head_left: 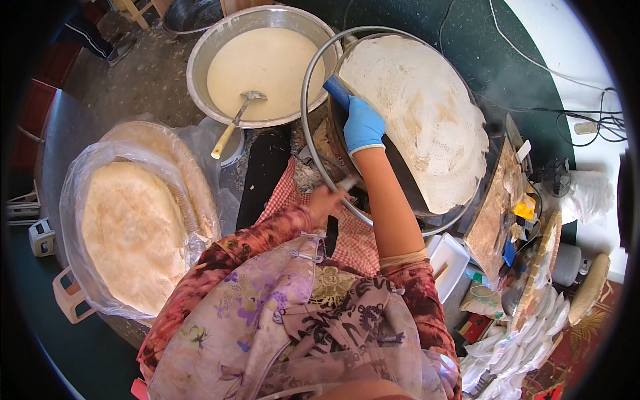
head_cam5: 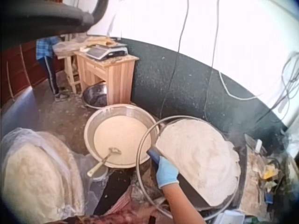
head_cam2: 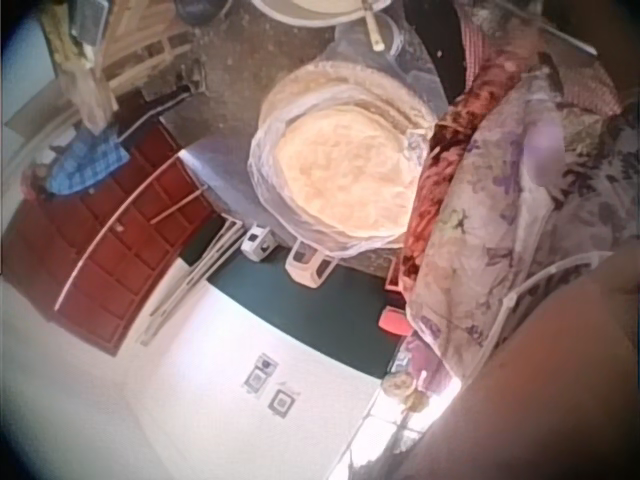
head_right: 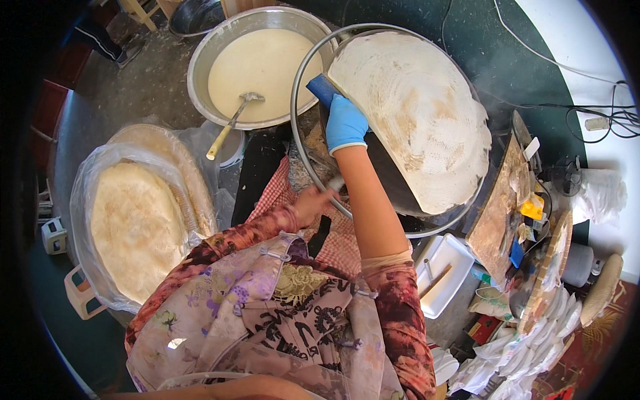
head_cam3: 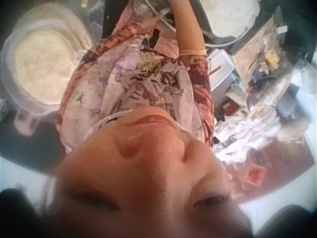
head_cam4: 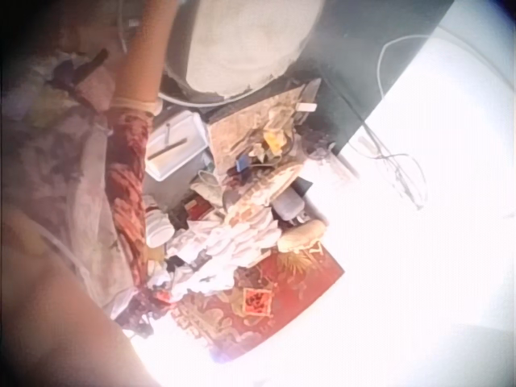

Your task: The person ladles batter onto a hot griddle, spreads it into a thin circle, cooks it, then lifts and folds the crepe before placing it into a container. The process repeats with multiple crepes.

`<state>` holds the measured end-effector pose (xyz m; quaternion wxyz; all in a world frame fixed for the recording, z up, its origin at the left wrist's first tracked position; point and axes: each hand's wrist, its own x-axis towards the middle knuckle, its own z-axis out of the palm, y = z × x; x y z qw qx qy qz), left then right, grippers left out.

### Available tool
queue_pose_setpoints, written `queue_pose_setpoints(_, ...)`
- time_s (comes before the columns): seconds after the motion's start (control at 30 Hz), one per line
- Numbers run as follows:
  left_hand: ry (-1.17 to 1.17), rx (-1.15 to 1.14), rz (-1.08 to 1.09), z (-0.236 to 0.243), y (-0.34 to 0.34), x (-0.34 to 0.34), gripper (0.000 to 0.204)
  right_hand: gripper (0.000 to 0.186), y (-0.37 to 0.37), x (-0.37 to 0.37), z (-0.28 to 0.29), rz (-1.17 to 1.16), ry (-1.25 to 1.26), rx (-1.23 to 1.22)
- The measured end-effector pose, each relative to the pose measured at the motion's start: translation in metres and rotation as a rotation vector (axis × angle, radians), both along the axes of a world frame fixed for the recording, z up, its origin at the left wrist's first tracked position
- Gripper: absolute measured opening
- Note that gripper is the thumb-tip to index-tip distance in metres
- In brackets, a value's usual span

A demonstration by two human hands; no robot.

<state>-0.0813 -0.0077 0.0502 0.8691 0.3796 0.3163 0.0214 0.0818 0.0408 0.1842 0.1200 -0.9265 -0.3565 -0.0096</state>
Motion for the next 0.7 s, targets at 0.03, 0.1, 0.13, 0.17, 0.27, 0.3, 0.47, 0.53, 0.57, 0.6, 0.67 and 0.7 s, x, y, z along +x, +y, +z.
queue_pose_setpoints(0.03, 0.012, 0.069, -0.064, -0.002, -0.003, 0.0, 0.019, 0.028, 0.001, 0.002, -0.001, -0.004, -0.002, -0.001)
queue_pose_setpoints(0.1, 0.045, 0.204, -0.256, -0.002, 0.014, 0.009, 0.019, 0.027, 0.004, 0.005, -0.002, -0.01, -0.009, 0.005)
queue_pose_setpoints(0.13, 0.024, 0.206, -0.045, -0.002, 0.031, 0.017, 0.019, 0.027, 0.005, 0.008, -0.003, -0.009, -0.012, 0.003)
queue_pose_setpoints(0.17, 0.046, 0.191, 0.113, -0.002, 0.06, 0.031, 0.019, 0.026, 0.006, 0.01, -0.003, -0.009, -0.014, 0.001)
queue_pose_setpoints(0.27, -0.086, 0.256, 0.324, 0.004, 0.132, 0.055, 0.022, 0.024, 0.01, 0.016, -0.003, -0.014, -0.018, 0.01)
queue_pose_setpoints(0.3, -0.057, 0.273, 0.275, 0.005, 0.134, 0.052, 0.022, 0.024, 0.011, 0.017, -0.004, -0.015, -0.021, 0.016)
queue_pose_setpoints(0.47, 0.048, 0.153, 0.096, 0.003, 0.034, 0.006, 0.024, 0.022, 0.017, 0.023, -0.006, -0.029, -0.006, 0.009)
queue_pose_setpoints(0.53, 0.057, -0.089, -0.12, 0.001, -0.004, -0.008, 0.02, 0.021, 0.02, 0.024, -0.006, -0.031, -0.019, 0.017)
queue_pose_setpoints(0.57, 0.079, -0.044, -0.159, -0.001, -0.006, -0.008, 0.02, 0.021, 0.021, 0.025, -0.006, -0.033, -0.029, 0.014)
queue_pose_setpoints(0.6, 0.091, 0.0, -0.195, -0.002, 0.003, -0.003, 0.021, 0.021, 0.021, 0.026, -0.006, -0.032, -0.043, 0.011)
queue_pose_setpoints(0.67, 0.081, 0.125, -0.078, 0.0, 0.033, 0.011, 0.024, 0.021, 0.023, 0.029, -0.004, -0.043, -0.026, 0.024)
queue_pose_setpoints(0.7, 0.094, 0.189, 0.044, 0.0, 0.06, 0.021, 0.027, 0.021, 0.022, 0.029, -0.003, -0.049, -0.013, 0.029)
